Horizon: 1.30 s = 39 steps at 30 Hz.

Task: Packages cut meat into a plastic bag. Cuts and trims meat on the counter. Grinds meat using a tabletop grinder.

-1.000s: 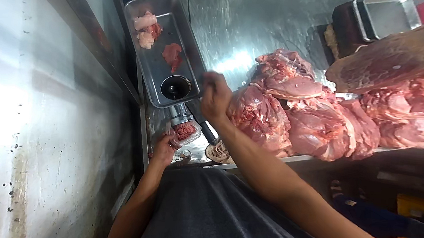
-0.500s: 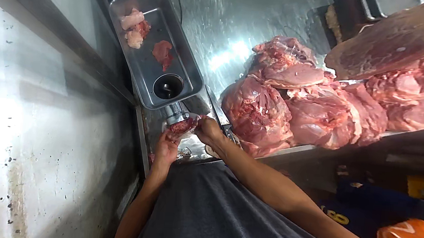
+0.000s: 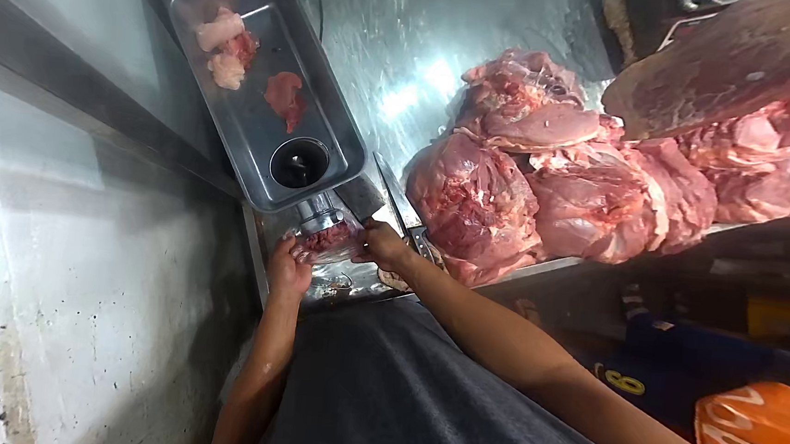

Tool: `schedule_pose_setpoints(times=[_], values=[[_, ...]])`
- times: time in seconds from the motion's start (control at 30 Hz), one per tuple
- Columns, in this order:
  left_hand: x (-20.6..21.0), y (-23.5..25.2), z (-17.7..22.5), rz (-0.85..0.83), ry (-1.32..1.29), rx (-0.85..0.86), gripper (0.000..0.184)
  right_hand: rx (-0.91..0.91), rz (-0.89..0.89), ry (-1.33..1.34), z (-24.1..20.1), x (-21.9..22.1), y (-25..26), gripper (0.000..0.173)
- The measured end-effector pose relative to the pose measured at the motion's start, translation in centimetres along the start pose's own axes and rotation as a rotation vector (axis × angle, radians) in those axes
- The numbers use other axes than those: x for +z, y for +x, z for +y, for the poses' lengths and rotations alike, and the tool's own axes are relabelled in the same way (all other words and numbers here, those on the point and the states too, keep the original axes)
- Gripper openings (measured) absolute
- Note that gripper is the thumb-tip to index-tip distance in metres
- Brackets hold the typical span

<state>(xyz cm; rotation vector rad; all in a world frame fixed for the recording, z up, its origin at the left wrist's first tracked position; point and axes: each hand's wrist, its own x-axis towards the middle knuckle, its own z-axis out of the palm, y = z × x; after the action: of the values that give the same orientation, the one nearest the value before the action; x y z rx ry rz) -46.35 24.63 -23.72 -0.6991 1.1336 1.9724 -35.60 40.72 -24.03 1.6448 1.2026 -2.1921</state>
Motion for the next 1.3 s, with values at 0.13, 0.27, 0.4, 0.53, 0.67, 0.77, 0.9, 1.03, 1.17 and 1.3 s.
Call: schedule_pose_setpoints(times=[0.13,0.27,0.4,0.53,0.67,0.77,0.9,1.03,1.17,1.3], values=[[0.9,-1.7,0.4,-0.051,0.125,0.027,0.010,-0.132,0.069,0.003,-0.1,1.0,-0.5,0.020],[-0.2,-1.7,-1.2,0.116,0.130,-0.109,0.011,-0.197,0.084,-0.167,-0.2,0.9,-0.9,0.025],[-1.1,-0.8,-3.6,0.044,0.073,-0.114,0.020,-0.338,-0.038,-0.347,1.6,1.0,0.7,0.029],[-3.8,2.4,-4.0,0.072,0.355,-0.069,0.029,-0.167,-0.064,-0.391,3.8,0.4,3.6,0.032],[-3.7,0.8,-0.7,0.095,0.420,-0.114,0.022,-0.067,0.022,-0.191,1.3,0.3,1.2,0.031],[-2.9,0.4,1.1,0.118,0.287,-0.033,0.021,-0.079,0.015,0.009,-0.1,0.5,0.0,0.029],[-0.7,0.4,2.4,0.055,0.045,0.022,0.027,-0.065,-0.066,0.180,-0.9,2.3,-1.1,0.028],[-2.6,-0.3,0.6,-0.048,0.082,-0.096,0.028,-0.086,0.041,0.141,-0.4,1.7,-1.0,0.023],[-3.0,-0.6,-0.3,-0.011,0.159,-0.149,0.024,0.079,0.076,0.166,1.2,0.9,0.2,0.029],[-2.4,0.9,1.4,0.012,0.158,0.035,0.019,0.009,-0.047,0.313,2.4,1.9,-0.4,0.031]])
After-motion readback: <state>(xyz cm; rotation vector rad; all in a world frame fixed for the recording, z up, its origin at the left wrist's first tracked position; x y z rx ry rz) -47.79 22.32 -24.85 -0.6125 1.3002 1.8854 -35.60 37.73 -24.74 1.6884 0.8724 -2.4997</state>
